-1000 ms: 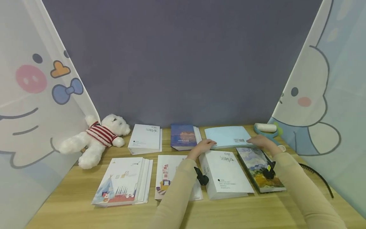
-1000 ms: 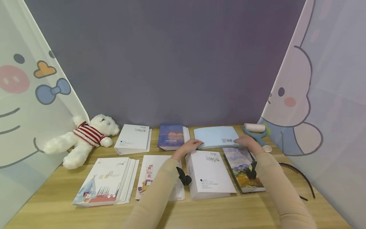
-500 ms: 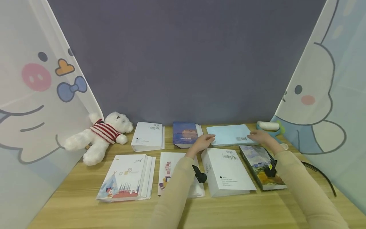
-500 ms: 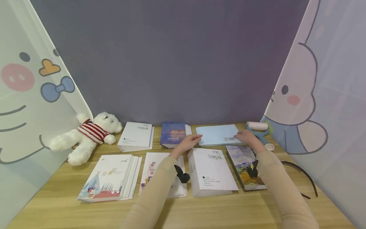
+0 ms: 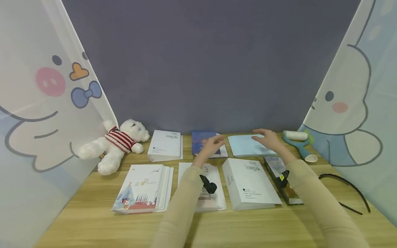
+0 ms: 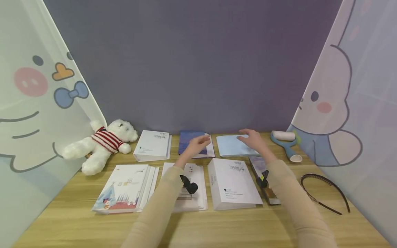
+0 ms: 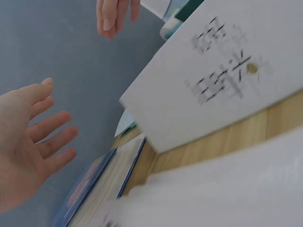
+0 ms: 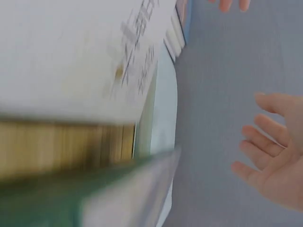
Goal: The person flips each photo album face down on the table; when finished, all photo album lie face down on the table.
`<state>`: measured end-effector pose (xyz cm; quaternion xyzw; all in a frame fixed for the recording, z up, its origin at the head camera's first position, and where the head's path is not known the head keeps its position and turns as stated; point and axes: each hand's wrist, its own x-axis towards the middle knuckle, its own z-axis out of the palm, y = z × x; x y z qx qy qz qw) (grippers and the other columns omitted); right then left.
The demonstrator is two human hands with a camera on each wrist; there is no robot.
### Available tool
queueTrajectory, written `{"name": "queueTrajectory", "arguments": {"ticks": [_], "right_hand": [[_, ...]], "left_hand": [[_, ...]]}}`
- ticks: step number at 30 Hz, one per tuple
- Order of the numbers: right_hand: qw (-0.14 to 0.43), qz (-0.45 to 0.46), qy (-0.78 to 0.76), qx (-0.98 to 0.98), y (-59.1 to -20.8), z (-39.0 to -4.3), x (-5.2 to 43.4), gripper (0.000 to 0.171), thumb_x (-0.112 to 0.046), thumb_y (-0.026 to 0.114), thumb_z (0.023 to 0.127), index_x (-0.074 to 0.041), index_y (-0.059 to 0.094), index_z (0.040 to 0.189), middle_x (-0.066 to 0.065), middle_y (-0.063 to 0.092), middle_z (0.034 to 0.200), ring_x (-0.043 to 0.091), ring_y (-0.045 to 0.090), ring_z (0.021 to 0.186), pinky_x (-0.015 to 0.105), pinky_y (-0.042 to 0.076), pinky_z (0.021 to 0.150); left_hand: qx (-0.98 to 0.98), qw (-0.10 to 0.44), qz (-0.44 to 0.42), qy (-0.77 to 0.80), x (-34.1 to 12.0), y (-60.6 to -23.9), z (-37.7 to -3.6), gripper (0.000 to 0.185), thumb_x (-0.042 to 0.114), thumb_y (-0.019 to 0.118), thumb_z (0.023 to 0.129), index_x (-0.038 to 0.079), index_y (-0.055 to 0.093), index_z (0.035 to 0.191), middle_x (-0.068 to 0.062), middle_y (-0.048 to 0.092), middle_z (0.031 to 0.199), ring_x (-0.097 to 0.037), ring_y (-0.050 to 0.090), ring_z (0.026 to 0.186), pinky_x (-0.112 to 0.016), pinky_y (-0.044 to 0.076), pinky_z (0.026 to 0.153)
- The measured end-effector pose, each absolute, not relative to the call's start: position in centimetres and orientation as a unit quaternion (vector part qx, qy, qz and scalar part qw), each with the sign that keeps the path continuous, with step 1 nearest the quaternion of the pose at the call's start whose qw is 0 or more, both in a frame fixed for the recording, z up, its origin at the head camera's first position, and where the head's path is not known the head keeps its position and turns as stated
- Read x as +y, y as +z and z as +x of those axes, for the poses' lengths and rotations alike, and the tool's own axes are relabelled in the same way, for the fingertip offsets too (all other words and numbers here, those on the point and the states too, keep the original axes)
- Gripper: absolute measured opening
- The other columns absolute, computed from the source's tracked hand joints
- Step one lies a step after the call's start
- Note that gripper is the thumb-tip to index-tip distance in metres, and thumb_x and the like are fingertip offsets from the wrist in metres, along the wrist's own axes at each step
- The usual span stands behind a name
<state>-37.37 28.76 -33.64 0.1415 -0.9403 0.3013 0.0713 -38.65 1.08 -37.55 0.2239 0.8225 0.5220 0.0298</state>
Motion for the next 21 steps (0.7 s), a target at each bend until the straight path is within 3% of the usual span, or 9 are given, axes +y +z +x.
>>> {"name": "queueTrajectory", "arguments": {"ticks": [8, 16, 21], "right_hand": [[0.087, 0.177, 0.340, -0.920, -33.9, -38.0, 24.0, 0.049, -0.027, 0.059, 0.094, 0.001, 0.050, 0.133, 0.024, 0.051, 0.133, 0.041, 0.048, 0.121, 0.053, 0.044, 0.097], [0.067, 0.203, 0.339, -0.916, -34.4, -38.5, 20.1, 0.045, -0.024, 0.061, 0.092, -0.001, 0.053, 0.131, 0.022, 0.053, 0.131, 0.040, 0.050, 0.119, 0.050, 0.046, 0.095], [0.045, 0.222, 0.334, -0.915, -35.0, -38.7, 18.3, 0.046, -0.024, 0.063, 0.090, -0.001, 0.054, 0.129, 0.020, 0.053, 0.132, 0.039, 0.050, 0.120, 0.050, 0.045, 0.097]], "left_hand": [[0.828, 0.001, 0.215, 0.518, -1.6, -37.4, -38.5, 0.046, 0.030, 0.051, 0.098, 0.018, 0.043, 0.141, -0.008, 0.052, 0.137, -0.023, 0.052, 0.122, -0.039, 0.048, 0.096], [0.824, -0.009, 0.201, 0.530, -4.3, -36.9, -38.0, 0.046, 0.025, 0.051, 0.098, 0.011, 0.043, 0.141, -0.013, 0.051, 0.137, -0.028, 0.049, 0.125, -0.043, 0.042, 0.103], [0.828, -0.011, 0.176, 0.533, -6.1, -37.1, -38.1, 0.049, 0.026, 0.053, 0.097, 0.013, 0.041, 0.142, -0.014, 0.049, 0.139, -0.029, 0.047, 0.127, -0.043, 0.039, 0.106]]}}
